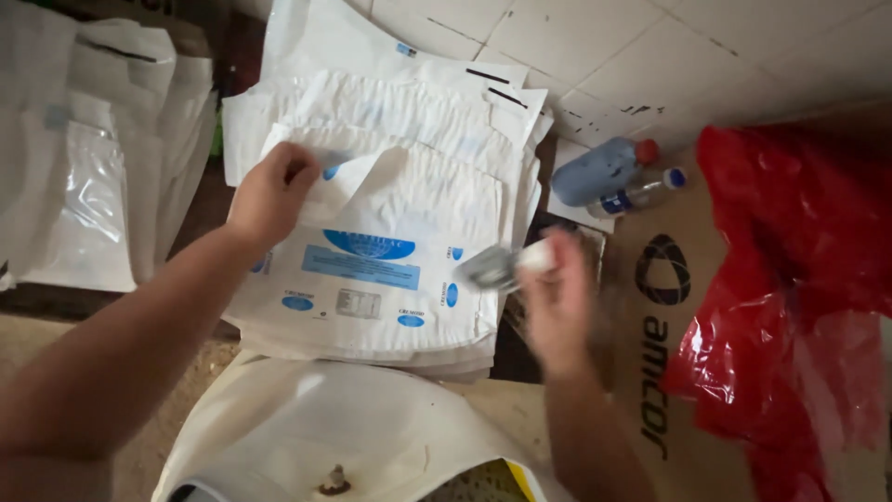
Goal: Stamping plastic cheese bags with a manual hand stamp for labeling.
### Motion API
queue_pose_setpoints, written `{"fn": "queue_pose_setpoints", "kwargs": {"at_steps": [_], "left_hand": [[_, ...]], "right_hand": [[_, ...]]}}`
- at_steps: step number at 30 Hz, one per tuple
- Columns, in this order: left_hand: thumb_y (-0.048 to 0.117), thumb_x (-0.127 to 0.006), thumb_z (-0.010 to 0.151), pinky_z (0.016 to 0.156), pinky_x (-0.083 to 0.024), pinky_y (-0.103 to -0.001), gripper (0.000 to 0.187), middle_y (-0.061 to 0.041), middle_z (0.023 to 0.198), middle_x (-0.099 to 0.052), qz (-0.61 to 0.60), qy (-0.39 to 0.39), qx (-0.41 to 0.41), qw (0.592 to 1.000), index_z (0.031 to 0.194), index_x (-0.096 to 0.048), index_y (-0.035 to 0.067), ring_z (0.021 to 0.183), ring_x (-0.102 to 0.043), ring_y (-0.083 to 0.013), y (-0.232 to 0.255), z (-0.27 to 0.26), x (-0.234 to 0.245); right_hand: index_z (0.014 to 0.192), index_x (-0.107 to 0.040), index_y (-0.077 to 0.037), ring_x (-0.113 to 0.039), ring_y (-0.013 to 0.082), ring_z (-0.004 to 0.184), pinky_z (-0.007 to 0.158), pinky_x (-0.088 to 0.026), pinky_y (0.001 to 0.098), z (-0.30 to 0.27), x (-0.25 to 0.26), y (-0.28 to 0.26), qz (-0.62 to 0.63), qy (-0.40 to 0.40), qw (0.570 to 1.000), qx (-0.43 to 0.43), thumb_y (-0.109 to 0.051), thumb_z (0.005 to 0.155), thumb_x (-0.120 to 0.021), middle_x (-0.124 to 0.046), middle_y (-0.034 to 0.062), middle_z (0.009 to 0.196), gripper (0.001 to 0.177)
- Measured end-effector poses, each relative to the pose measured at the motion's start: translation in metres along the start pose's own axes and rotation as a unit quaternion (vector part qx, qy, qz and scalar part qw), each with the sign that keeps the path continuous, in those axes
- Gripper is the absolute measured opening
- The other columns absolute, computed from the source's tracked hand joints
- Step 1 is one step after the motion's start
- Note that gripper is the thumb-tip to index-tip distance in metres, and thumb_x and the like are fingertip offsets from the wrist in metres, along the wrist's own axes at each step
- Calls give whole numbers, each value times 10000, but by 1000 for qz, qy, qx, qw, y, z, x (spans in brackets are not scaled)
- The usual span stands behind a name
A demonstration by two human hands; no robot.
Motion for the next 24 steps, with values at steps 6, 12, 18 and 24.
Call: {"fn": "queue_pose_setpoints", "kwargs": {"at_steps": [6, 12, 18, 24], "left_hand": [[157, -635, 1066, 861, -541, -565, 202, -220, 1083, -661, -8, 129, -76, 989, 1238, -597, 58, 1013, -658, -438, 19, -11, 10], [363, -413, 1059, 794, -490, -402, 312, -69, 1028, -619, 175, -51, -552, 814, 1073, -612, 122, 987, -638, -313, 95, -104, -17], [445, -891, 633, 1144, -409, -521, 781, 21, 1492, -477, 343, -348, -222, 844, 1333, -577, 304, 1406, -456, -364, -5, -68, -24], [462, -824, 766, 1037, -428, -412, 128, 171, 1242, -626, 205, -250, -245, 914, 857, -794, 376, 1277, -564, -217, -43, -44, -31]], "right_hand": [[1302, -683, -78, -715, 214, 966, 814, -618, 280, -69, -89, -8, -116, -164, 957, 210, -169, 820, -850, -707, 63, 1083, 519], [1256, -680, -67, -694, 229, 811, 730, -595, 324, -65, -106, -12, -161, -191, 936, 247, -214, 855, -817, -678, 58, 899, 449], [1390, -557, -1, -658, 289, 1115, 883, -620, 383, -26, -49, 2, 38, -93, 995, 7, 30, 867, -752, -632, 209, 1253, 558], [1438, -511, -60, -599, 136, 961, 820, -638, 284, -28, -2, -10, 46, -33, 995, -83, -94, 929, -711, -627, 96, 1121, 548]]}}
Point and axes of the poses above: each hand's wrist, its own z-axis towards the middle knuckle, its own x-axis out of the back of the hand, y = z × x, the point moved 7 cm from there along z, towards the middle knuckle
